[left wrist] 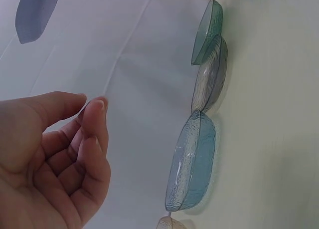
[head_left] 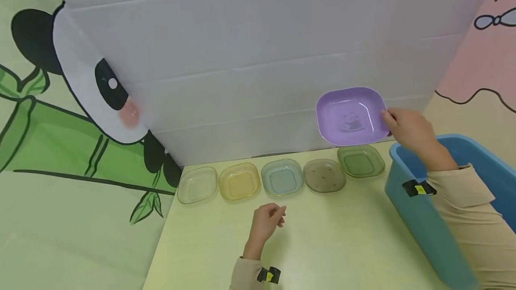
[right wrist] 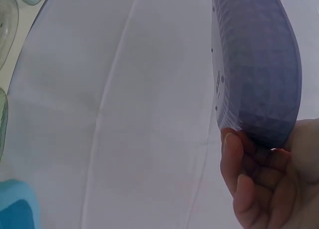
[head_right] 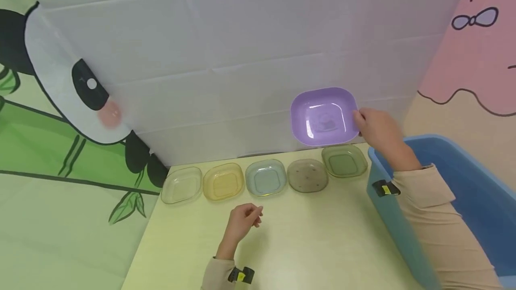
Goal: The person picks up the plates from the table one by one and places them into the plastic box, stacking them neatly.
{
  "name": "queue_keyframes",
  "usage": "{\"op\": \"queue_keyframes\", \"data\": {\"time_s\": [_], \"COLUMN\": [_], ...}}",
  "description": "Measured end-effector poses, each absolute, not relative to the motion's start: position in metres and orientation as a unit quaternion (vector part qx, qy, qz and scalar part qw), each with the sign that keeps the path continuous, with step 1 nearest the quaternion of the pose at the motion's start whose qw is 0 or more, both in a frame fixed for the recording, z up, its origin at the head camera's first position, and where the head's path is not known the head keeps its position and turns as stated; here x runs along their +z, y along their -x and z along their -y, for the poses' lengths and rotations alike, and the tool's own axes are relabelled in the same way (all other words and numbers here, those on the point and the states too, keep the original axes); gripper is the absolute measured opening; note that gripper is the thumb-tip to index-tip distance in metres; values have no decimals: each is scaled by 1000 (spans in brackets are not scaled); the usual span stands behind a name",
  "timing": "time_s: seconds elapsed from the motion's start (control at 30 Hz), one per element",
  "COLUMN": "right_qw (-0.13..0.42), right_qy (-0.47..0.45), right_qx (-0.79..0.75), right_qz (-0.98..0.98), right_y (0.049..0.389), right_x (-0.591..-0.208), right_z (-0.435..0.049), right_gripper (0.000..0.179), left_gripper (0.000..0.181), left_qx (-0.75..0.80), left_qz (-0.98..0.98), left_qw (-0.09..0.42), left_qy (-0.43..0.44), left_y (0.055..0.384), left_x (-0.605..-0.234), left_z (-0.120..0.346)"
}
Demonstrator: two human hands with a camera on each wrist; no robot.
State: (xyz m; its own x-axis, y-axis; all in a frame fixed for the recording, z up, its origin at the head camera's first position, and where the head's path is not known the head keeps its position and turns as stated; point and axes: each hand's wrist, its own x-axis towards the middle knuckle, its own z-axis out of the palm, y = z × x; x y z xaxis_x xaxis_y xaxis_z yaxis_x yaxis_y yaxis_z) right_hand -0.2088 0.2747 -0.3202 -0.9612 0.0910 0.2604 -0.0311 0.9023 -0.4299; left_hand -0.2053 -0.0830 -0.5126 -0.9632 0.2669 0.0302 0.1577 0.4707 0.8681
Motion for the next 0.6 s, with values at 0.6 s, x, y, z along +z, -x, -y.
{"op": "queue_keyframes", "data": {"time_s": [0.6], "right_qw": [103], "right_qy": [21], "right_qx": [181], "right_qz": [978], "right_y": [181], "right_x": [-337], "right_z": [-387], "right_gripper": [43], "left_gripper": [28], "left_qx": [492], "left_qz": [-861], "left_qw": [64], "left_qy": [-113], "left_y": [205], "left_x": [-518], "left_z": [90]}}
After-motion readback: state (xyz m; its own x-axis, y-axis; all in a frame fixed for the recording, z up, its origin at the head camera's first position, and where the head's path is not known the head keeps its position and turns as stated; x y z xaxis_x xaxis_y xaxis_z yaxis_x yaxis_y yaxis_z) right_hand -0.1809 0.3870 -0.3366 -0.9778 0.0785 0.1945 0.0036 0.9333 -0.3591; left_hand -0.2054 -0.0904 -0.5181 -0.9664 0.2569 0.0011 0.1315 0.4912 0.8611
